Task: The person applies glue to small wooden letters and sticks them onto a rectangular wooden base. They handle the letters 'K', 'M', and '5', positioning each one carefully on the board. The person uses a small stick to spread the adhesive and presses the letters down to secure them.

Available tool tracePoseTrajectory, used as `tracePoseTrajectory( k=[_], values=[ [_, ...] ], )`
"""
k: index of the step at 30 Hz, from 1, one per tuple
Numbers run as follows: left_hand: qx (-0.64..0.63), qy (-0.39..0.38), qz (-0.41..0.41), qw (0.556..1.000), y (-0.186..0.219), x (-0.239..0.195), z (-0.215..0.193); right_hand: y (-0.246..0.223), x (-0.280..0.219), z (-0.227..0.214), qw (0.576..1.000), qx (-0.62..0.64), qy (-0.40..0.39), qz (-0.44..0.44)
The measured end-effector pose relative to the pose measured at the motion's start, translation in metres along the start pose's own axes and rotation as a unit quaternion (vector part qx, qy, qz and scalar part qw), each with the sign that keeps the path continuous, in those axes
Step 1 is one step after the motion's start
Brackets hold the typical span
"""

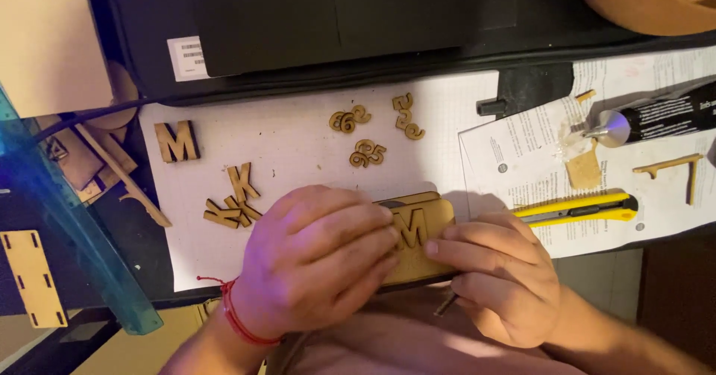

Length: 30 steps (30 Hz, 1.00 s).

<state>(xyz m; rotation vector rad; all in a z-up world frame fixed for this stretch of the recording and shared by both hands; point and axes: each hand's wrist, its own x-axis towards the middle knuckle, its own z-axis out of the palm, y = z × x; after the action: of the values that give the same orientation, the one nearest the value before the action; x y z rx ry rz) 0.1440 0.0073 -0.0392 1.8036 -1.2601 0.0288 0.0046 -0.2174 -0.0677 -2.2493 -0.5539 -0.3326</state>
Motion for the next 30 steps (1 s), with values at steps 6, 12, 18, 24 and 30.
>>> tracePoseTrajectory(
  k=[6,12,18,24,30],
  values=[
    [0.009,-0.035,0.02,0.999,-0.0046,-0.0047,-0.0002,-0.0022,-0.0002,0.0008,0.998,-0.053,-0.011,0.013],
    [0.028,-0.051,0.014,0.998,-0.0056,-0.0047,-0.0004,-0.0019,0.0012,0.002,0.999,-0.044,-0.014,0.024],
    [0.027,-0.051,0.02,0.998,-0.0063,-0.003,-0.0014,-0.0026,0.0004,0.0021,0.998,-0.049,-0.019,0.04],
    [0.03,-0.061,0.032,0.997,-0.0088,-0.0032,-0.0013,-0.002,-0.0026,0.0041,0.998,-0.045,-0.005,0.042],
    [0.033,-0.071,0.029,0.997,-0.0084,-0.0028,-0.0022,-0.0048,0.0016,0.0062,0.997,-0.057,0.02,0.045]
  ],
)
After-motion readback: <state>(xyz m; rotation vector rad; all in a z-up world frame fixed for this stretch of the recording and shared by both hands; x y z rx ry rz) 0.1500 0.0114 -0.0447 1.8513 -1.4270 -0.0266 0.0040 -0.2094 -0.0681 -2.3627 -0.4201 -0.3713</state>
